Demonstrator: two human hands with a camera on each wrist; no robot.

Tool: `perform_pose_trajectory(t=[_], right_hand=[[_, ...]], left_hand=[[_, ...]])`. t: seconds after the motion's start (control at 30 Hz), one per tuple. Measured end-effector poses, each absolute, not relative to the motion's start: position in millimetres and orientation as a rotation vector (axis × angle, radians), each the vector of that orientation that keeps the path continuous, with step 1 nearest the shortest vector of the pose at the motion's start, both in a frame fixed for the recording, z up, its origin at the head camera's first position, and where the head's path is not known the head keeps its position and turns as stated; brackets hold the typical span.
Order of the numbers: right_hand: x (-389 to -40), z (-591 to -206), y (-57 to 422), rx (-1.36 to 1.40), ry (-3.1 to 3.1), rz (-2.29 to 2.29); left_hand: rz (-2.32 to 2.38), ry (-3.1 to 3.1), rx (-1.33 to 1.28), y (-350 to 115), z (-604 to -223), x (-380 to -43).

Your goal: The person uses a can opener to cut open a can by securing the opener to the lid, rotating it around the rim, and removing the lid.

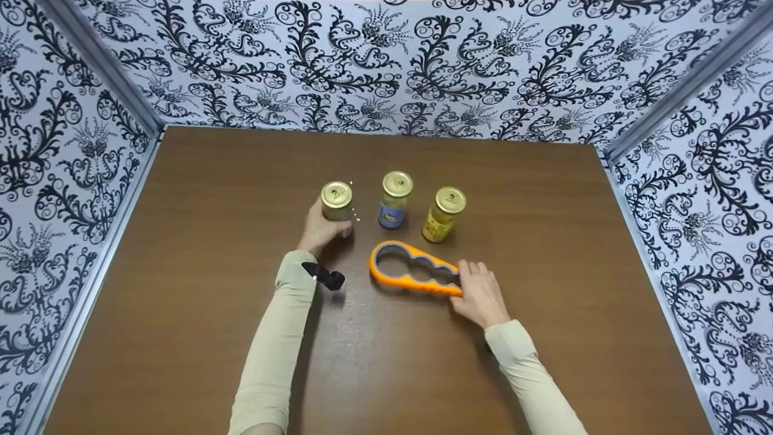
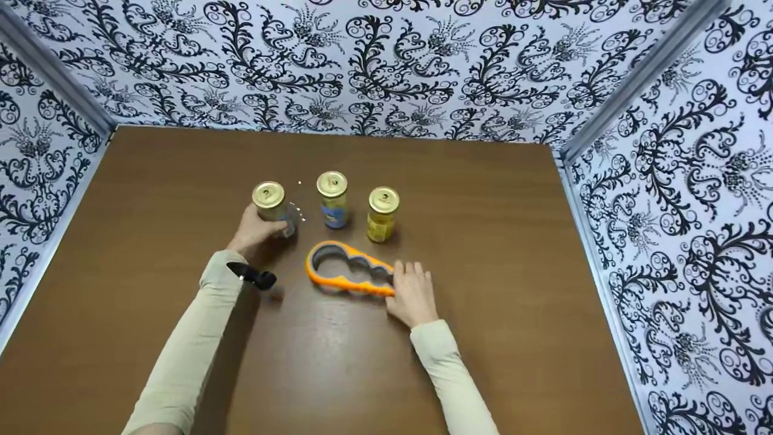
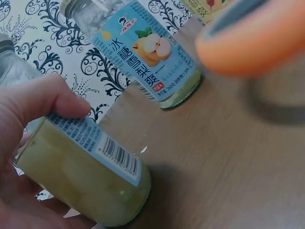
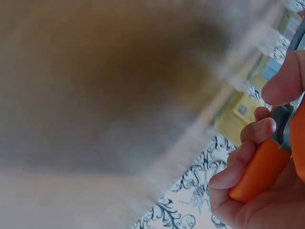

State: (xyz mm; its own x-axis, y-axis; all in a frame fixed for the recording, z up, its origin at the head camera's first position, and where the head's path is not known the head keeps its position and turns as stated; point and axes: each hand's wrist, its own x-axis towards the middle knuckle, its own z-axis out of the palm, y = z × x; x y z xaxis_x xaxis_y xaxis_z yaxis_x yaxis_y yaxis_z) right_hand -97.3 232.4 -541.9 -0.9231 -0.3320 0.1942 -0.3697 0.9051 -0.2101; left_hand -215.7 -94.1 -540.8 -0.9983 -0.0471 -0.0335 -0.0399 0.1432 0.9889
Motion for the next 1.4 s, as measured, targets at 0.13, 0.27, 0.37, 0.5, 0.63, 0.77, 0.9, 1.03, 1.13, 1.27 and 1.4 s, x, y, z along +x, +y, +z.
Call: perform_pose_trajectory(t=[0.13,0.27,0.37,0.5,0.63,0.77,0.9,1.03,1.13,1.27,1.4], right_hand=[[-97.2,-530.5,240.0,0.508,-2.890,0.404],[-96.2,-519.2,246.1,0.484,-2.863,0.474],[-95.6,-512.5,250.0,0.473,-2.835,0.545],[-96.5,-504.5,254.4,0.478,-2.789,0.581],[-99.2,-495.1,256.7,0.486,-2.763,0.589],[-104.9,-483.1,257.1,0.488,-2.753,0.596],[-111.7,-469.6,256.5,0.496,-2.734,0.606],[-117.3,-455.7,255.4,0.482,-2.734,0.633],[-120.6,-446.3,253.4,0.464,-2.745,0.658],[-124.3,-437.2,248.1,0.463,-2.748,0.665],[-126.6,-434.1,239.7,0.500,-2.749,0.646]], left_hand=[[-2.094,-2.411,0.054,-94.7,-538.9,-211.3],[-2.138,-2.446,0.010,-94.8,-535.0,-206.5],[-2.164,-2.460,-0.034,-93.8,-529.0,-203.2],[-2.163,-2.476,-0.112,-89.9,-521.4,-198.3],[-2.177,-2.484,-0.168,-84.4,-518.2,-193.4],[-2.182,-2.493,-0.237,-79.2,-520.3,-191.5],[-2.189,-2.517,-0.292,-75.2,-521.5,-190.6],[-2.217,-2.519,-0.318,-71.1,-521.7,-189.7],[-2.212,-2.513,-0.374,-67.0,-521.7,-189.2],[-2.181,-2.521,-0.458,-60.6,-520.8,-187.6],[-2.144,-2.527,-0.497,-51.9,-521.1,-185.2]])
